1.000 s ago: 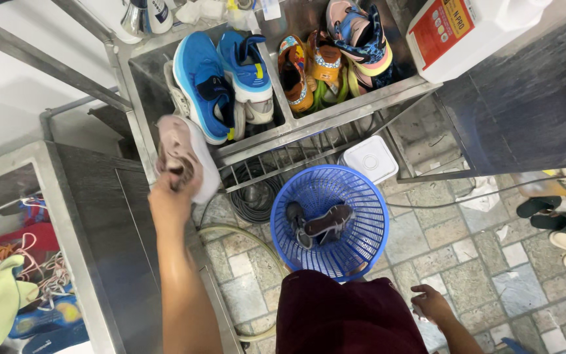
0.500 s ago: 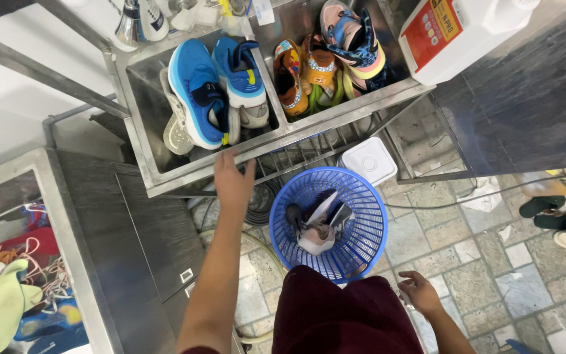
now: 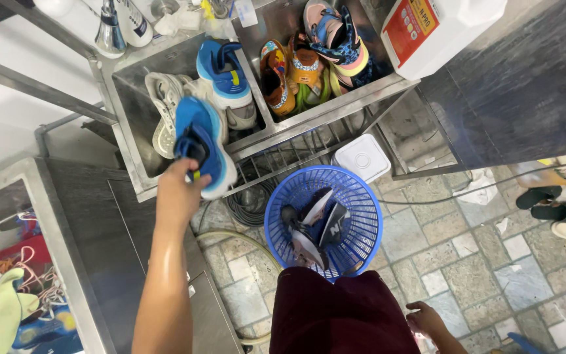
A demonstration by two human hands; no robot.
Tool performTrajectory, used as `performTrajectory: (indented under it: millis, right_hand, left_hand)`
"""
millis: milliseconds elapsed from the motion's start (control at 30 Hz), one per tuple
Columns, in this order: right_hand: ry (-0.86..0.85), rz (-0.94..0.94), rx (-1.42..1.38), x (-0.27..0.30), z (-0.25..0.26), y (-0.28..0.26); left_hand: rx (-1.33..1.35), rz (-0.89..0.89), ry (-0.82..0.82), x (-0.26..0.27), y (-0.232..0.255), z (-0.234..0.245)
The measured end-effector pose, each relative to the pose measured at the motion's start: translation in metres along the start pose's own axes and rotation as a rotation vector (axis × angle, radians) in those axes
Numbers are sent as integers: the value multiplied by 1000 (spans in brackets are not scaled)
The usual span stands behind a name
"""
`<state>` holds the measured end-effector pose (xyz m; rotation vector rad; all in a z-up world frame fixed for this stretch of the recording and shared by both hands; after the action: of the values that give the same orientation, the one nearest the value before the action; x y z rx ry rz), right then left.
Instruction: The person uses a multifunctional shoe washing machine to clean a grey sneaker, scrubbing the sole and upper with a brush and rinsing with water. After cleaning, the person wipes the shoe with a cloth, places it in a blue basket, and then moves several other pairs of shoes and sandals from a metal shelf into the basket. Finally, the person washes their hands at a sink.
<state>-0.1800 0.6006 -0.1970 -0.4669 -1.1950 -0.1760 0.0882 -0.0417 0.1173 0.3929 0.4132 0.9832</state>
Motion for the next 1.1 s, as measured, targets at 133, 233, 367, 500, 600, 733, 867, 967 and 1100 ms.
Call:
performTrajectory:
  millis: [133, 233, 367, 500, 600, 733, 867, 967, 1100]
  right_hand:
    - [-20, 107, 20, -26, 4, -46]
    - [-8, 221, 23, -28, 7, -93]
    - [-18, 340, -72, -34, 7, -121]
    - [19, 418, -79, -21, 7, -105]
    - [50, 325, -85, -4, 9, -72]
    - [167, 249, 58, 15, 18, -15]
    - [68, 39, -188, 20, 19, 29]
    - [68, 8, -1, 19, 28, 29]
    - [-101, 183, 392, -10, 34, -10]
  left_hand:
    - [170, 242, -282, 85, 41, 28]
    - [276, 73, -364, 107, 77, 11]
    - [382, 213, -362, 80, 73, -37]
    - [43, -99, 108, -34, 63, -74]
    - [-204, -235, 240, -120, 56, -118]
    - [-342, -109, 88, -184, 32, -165]
    - [-495, 48, -153, -194, 16, -176]
    - [-343, -19, -83, -149, 33, -145]
    - [-19, -92, 55, -27, 93, -75]
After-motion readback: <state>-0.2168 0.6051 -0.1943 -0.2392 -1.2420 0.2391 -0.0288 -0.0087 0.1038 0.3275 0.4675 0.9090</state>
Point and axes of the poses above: each hand's wrist, its own x-axis away from the middle knuckle, its own z-axis out of the back of the hand, y = z × x, the point moved 7 cm from there along -x, towards the middle knuckle, and after that the axes turned 9 degrees about -x, right-handed, at the moved point
